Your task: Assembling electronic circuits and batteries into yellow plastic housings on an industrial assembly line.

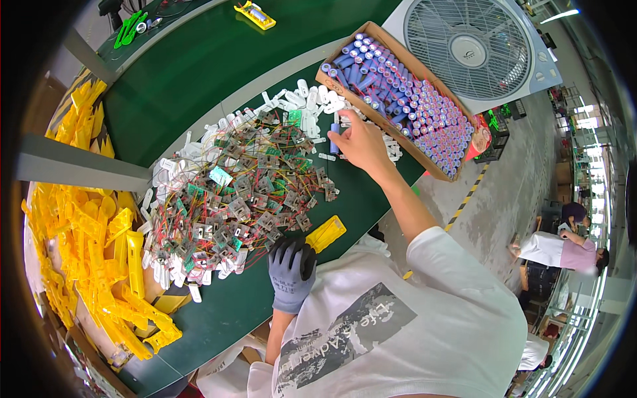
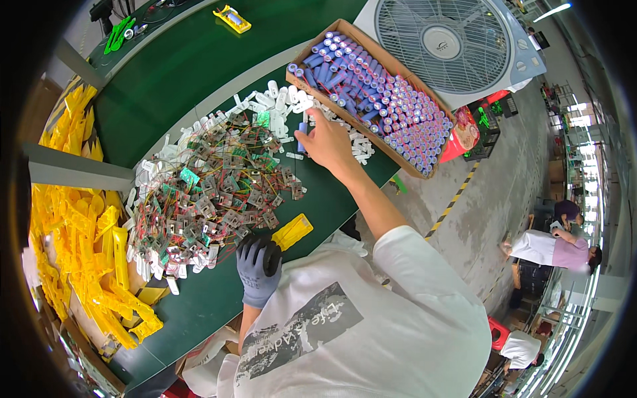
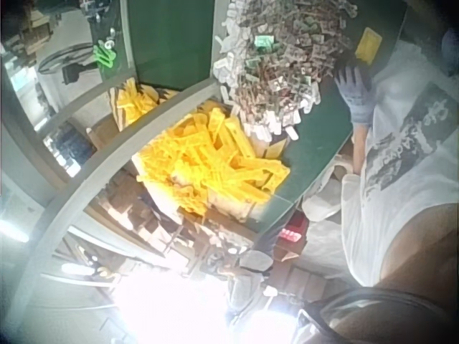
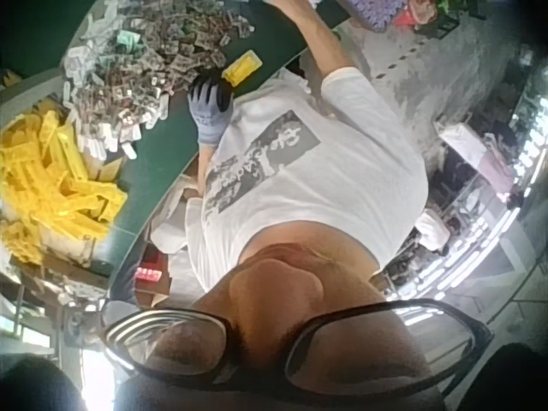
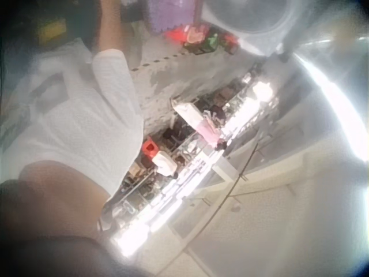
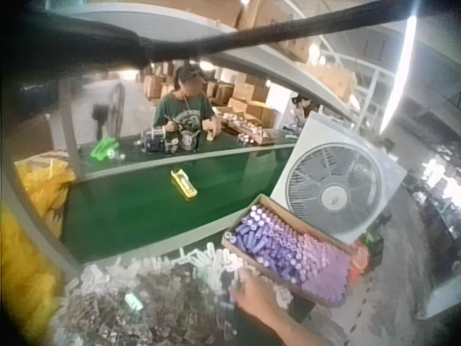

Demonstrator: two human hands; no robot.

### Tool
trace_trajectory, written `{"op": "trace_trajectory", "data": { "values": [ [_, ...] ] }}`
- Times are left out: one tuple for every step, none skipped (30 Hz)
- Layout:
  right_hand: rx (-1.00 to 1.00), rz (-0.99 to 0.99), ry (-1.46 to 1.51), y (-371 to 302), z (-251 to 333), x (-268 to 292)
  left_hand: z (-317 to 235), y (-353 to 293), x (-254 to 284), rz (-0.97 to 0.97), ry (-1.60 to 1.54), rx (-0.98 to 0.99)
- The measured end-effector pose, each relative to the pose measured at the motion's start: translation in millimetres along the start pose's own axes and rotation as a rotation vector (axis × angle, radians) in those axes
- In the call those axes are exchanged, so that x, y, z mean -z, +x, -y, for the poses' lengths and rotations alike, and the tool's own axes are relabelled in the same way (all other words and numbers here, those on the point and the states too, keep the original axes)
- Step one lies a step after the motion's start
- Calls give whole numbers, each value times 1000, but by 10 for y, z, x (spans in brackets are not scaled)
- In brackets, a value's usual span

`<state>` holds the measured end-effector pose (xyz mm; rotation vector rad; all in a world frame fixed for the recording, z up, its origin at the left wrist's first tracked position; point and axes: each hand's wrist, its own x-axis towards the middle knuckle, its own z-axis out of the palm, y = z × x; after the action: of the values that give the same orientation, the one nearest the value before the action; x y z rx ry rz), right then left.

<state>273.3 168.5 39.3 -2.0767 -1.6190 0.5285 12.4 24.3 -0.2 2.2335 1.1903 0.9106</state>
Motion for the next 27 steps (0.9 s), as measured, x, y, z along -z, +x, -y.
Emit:
{"op": "trace_trajectory", "data": {
  "values": [
    [-14, -20, -5, 53, 4, -72, -9, 7, 1, -11, 3, 0],
    [-30, -38, -11, 82, 8, -126, -7, 5, -2, -11, 10, 7],
    [-27, -45, -11, 88, -5, -138, -3, -2, -8, -17, 4, 12],
    [-22, -28, -10, 74, 20, -121, -5, -13, -21, -26, -4, 25],
    [-30, 2, 83, 54, 38, -89, -15, -8, -7, -22, -4, 41],
    [-41, 34, 176, 28, 27, -85, -7, -4, -1, -20, -2, 61],
    [-128, 106, 472, -11, -10, -88, -10, 12, 12, -24, 14, 43],
    [-194, 174, 727, -100, 103, 2, -4, 12, 9, -25, 33, 30],
    [-167, 168, 843, -191, 131, 6, 1, 19, -1, -29, 29, 35],
    [-144, 153, 961, -306, 158, 27, -13, 35, 8, -20, 28, 55],
    [-176, 228, 1033, -444, 176, 34, -4, 32, 3, -36, 30, 50],
    [-210, 302, 1104, -596, 188, 28, 0, 14, 4, -53, 33, 44],
    [-147, 416, 1106, -735, 172, -19, 13, 4, -6, -38, 28, 49],
    [-170, 509, 1182, -897, 149, -85, 14, 4, -3, -29, 27, 61],
    [-89, 528, 968, -1051, 161, -99, 13, 2, 7, -29, 37, 58],
    [-8, 542, 752, -1142, 158, -104, 5, 8, 5, -31, 46, 53],
    [-15, 549, 754, -1165, 121, -152, -4, 17, -1, -25, 45, 60],
    [199, 372, 571, -1191, 70, -222, -16, 28, -7, -47, 29, 70],
    [405, 191, 382, -1206, 42, -261, -20, 37, -14, -69, 13, 78],
    [400, 196, 385, -1218, 26, -263, -26, 44, -10, -63, 13, 83],
    [400, 164, 351, -1224, 24, -255, -32, 51, -2, -56, 15, 87],
    [397, 130, 317, -1256, 23, -254, -40, 39, 9, -46, 15, 88],
    [390, 134, 321, -1281, 21, -274, -28, 13, 4, -38, 15, 91],
    [387, 152, 404, -1298, 21, -309, -3, -23, -7, -25, 21, 81],
    [386, 169, 485, -1296, 12, -335, 14, -32, -16, -15, 28, 69],
    [384, 174, 489, -1300, -4, -352, 7, -27, -15, -12, 31, 74],
    [422, 168, 486, -1304, -24, -369, -11, -17, -11, -27, 20, 83]
  ]
}}
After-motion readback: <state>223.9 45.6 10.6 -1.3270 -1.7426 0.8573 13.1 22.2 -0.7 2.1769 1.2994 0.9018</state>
